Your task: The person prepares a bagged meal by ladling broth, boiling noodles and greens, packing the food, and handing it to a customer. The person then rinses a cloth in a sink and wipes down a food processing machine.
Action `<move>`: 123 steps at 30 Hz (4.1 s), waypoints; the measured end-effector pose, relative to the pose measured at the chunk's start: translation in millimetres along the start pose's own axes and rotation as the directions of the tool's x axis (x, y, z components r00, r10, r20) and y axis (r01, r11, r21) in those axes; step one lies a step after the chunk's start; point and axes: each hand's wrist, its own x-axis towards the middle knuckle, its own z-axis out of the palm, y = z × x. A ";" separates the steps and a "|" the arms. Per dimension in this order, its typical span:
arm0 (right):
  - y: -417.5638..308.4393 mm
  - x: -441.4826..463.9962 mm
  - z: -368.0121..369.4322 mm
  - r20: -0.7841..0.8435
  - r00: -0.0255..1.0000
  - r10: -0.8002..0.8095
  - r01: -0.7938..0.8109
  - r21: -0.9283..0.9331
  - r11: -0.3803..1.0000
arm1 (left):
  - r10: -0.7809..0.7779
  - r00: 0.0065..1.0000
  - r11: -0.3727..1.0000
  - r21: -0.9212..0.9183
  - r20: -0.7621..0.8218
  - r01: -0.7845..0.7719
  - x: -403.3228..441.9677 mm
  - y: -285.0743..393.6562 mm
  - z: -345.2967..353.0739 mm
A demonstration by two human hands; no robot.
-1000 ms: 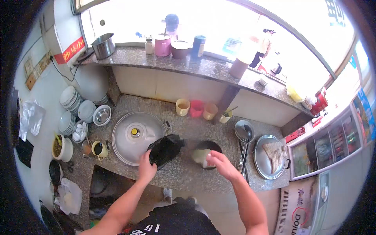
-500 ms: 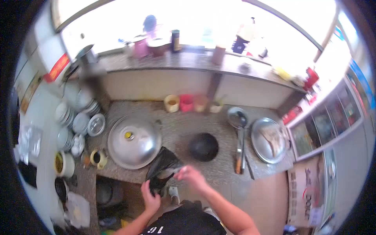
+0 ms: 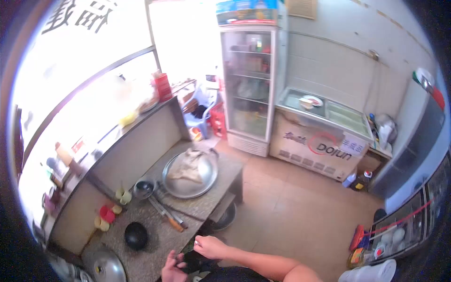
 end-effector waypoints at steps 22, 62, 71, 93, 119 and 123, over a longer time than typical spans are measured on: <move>484.7 -30.4 -377.6 -0.423 0.464 0.778 -0.485 0.614 0.623 | -0.438 0.890 0.641 0.736 0.122 0.215 460.8 -246.8 349.2; -108.2 882.5 -662.4 0.184 -0.015 -0.983 0.999 -0.035 -0.021 | 0.534 0.787 0.837 0.328 -0.309 -0.439 1049.1 74.6 438.4; 37.5 1073.3 -823.8 -0.660 0.348 -0.665 0.882 0.471 -0.005 | 0.512 0.820 0.835 -0.072 -0.256 -0.545 1159.4 215.1 426.9; 316.3 1590.0 -808.6 -0.030 0.786 -0.617 0.617 0.095 0.781 | 0.690 0.536 0.643 0.752 -0.485 -0.147 1622.7 648.8 403.3; 361.8 1877.3 -755.8 -0.085 0.964 0.253 -0.259 -0.059 0.964 | 0.921 0.364 -0.226 0.951 0.139 0.209 1977.7 1452.8 221.8; 355.4 1884.3 -757.4 -0.140 0.928 0.346 -0.354 -0.040 0.934 | 0.910 0.411 -0.175 0.949 0.054 0.262 2021.3 1501.1 186.7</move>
